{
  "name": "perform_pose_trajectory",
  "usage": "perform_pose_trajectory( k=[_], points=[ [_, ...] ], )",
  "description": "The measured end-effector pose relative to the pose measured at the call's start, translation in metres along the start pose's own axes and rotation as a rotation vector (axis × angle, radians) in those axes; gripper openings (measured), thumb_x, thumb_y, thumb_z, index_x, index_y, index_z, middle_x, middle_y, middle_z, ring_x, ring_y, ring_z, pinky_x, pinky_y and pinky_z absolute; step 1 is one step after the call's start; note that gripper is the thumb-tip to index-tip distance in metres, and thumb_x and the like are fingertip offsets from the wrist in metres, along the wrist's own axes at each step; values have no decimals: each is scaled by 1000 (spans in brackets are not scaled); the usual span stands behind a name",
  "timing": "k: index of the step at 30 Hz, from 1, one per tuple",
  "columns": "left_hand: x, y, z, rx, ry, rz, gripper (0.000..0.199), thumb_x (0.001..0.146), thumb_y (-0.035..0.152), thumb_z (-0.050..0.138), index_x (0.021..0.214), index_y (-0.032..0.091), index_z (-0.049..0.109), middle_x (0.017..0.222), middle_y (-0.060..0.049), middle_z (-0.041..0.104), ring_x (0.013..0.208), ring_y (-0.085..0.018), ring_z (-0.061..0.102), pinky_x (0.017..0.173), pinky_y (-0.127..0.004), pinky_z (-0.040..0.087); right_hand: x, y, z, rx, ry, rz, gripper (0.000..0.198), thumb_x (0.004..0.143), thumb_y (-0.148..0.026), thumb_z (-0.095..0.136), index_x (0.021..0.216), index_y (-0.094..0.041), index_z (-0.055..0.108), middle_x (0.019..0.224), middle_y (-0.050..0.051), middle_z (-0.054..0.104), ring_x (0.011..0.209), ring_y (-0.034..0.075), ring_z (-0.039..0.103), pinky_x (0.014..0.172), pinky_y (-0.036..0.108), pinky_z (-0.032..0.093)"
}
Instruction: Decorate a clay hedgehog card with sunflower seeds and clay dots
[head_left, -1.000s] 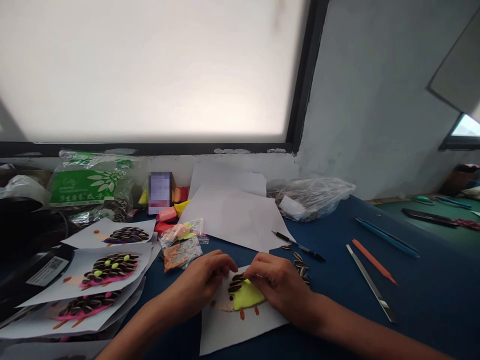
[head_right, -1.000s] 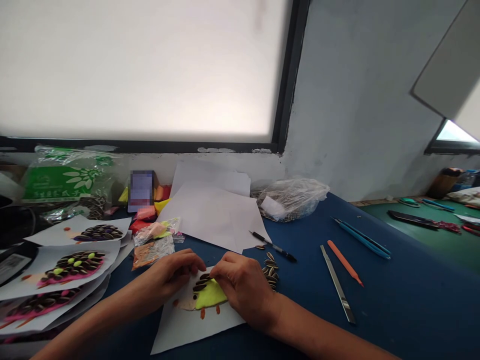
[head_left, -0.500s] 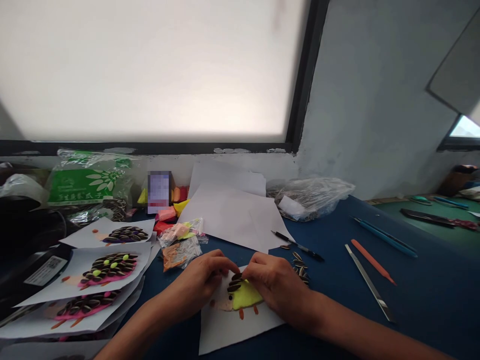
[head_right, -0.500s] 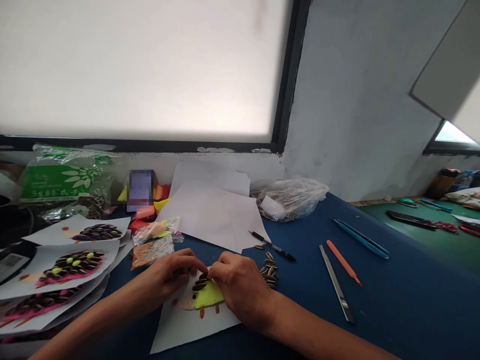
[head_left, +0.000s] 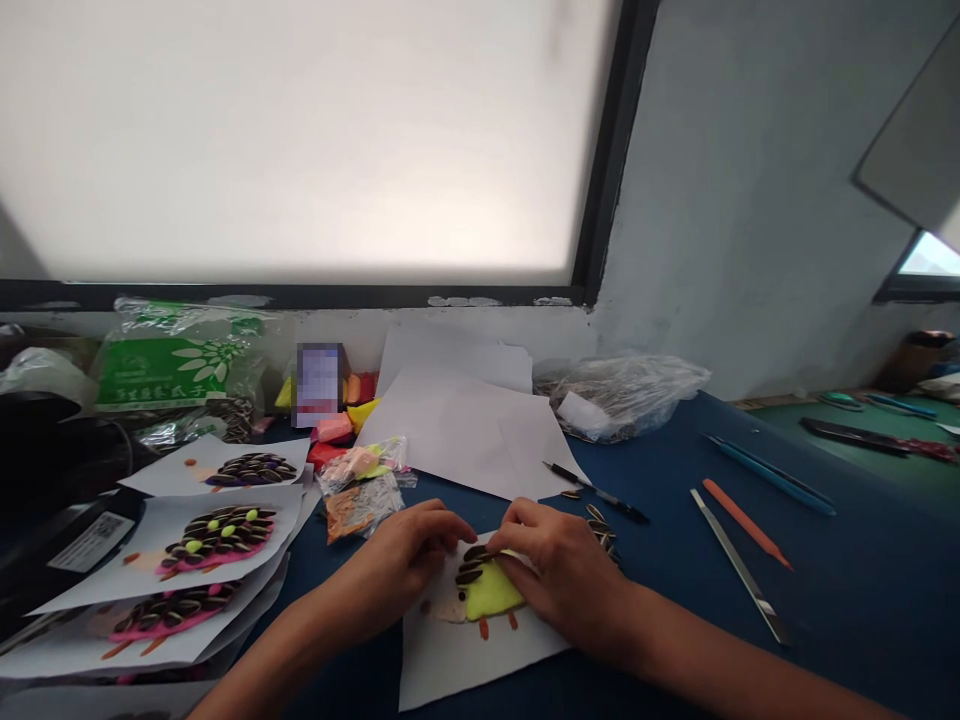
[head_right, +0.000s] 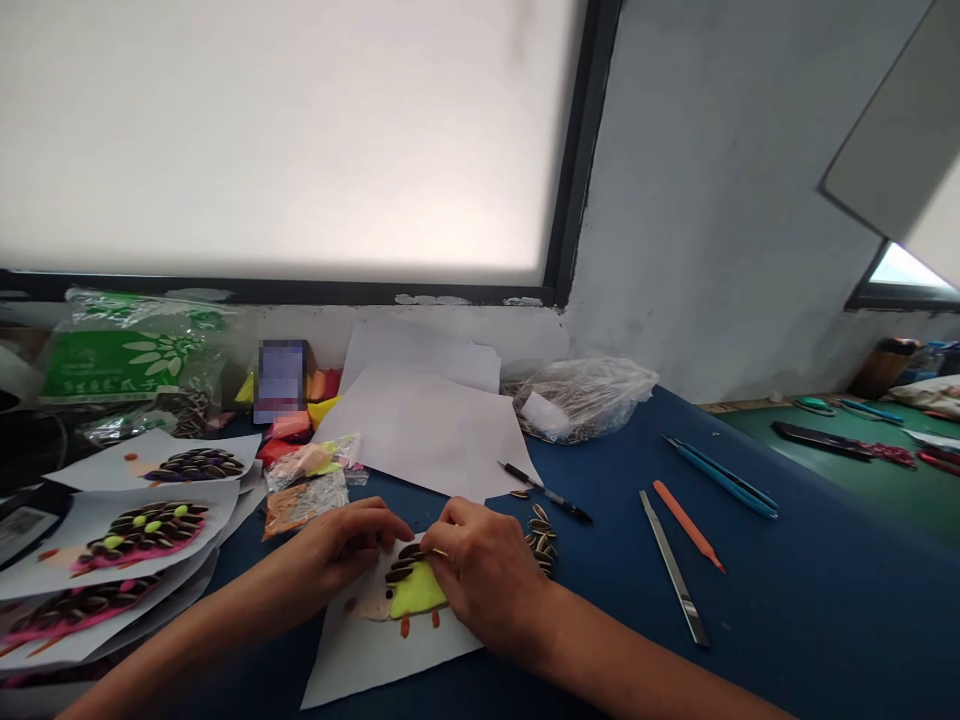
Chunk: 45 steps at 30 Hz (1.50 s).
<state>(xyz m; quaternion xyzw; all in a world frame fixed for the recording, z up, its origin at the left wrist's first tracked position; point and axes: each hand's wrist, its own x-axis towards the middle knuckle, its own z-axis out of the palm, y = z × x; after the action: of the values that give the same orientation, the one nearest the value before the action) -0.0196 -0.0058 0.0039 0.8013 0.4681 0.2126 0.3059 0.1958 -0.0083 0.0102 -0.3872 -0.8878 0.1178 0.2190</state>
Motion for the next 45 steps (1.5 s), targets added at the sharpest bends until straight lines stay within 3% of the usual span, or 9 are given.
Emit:
perform_pose_trajectory(
  k=[12, 15, 18, 22, 45],
  points=[
    [1, 3, -2, -45, 14, -44, 40, 74, 7, 45, 95, 22, 75, 91, -2, 65, 73, -14, 58, 64, -22, 44, 8, 17, -19, -21, 101, 65, 16, 86, -9, 54, 87, -18, 68, 87, 5, 62, 72, 15, 58, 62, 26, 44],
    [1, 3, -3, -44, 22, -30, 39, 75, 9, 45, 92, 23, 77, 89, -2, 66, 72, -14, 59, 64, -22, 44, 7, 13, -19, 14, 59, -9, 21, 90, -15, 51, 98, -19, 70, 90, 6, 61, 76, 16, 59, 66, 27, 46],
    [0, 5, -5, -41, 12, -19, 38, 76, 10, 44, 87, 23, 78, 86, -2, 65, 73, -14, 60, 65, -22, 44, 3, 3, -16, -10, 6, -109, 24, 91, -19, 52, 106, -20, 70, 106, 11, 59, 96, 22, 58, 80, 34, 48],
    [0, 6, -6, -31, 9, -17, 36, 76, 13, 44, 83, 22, 78, 87, -2, 66, 75, -14, 60, 66, -22, 44, 0, -4, -14, -39, -41, -106, 27, 92, -21, 51, 112, -21, 68, 123, 15, 55, 115, 29, 51, 92, 45, 45],
    [1, 5, -3, -40, 38, -5, 42, 72, 4, 42, 86, 21, 78, 86, -2, 65, 77, -15, 62, 67, -22, 44, -2, -1, -7, 9, -64, -72, 28, 93, -23, 50, 114, -23, 69, 133, 14, 51, 125, 28, 47, 100, 47, 41]
  ],
)
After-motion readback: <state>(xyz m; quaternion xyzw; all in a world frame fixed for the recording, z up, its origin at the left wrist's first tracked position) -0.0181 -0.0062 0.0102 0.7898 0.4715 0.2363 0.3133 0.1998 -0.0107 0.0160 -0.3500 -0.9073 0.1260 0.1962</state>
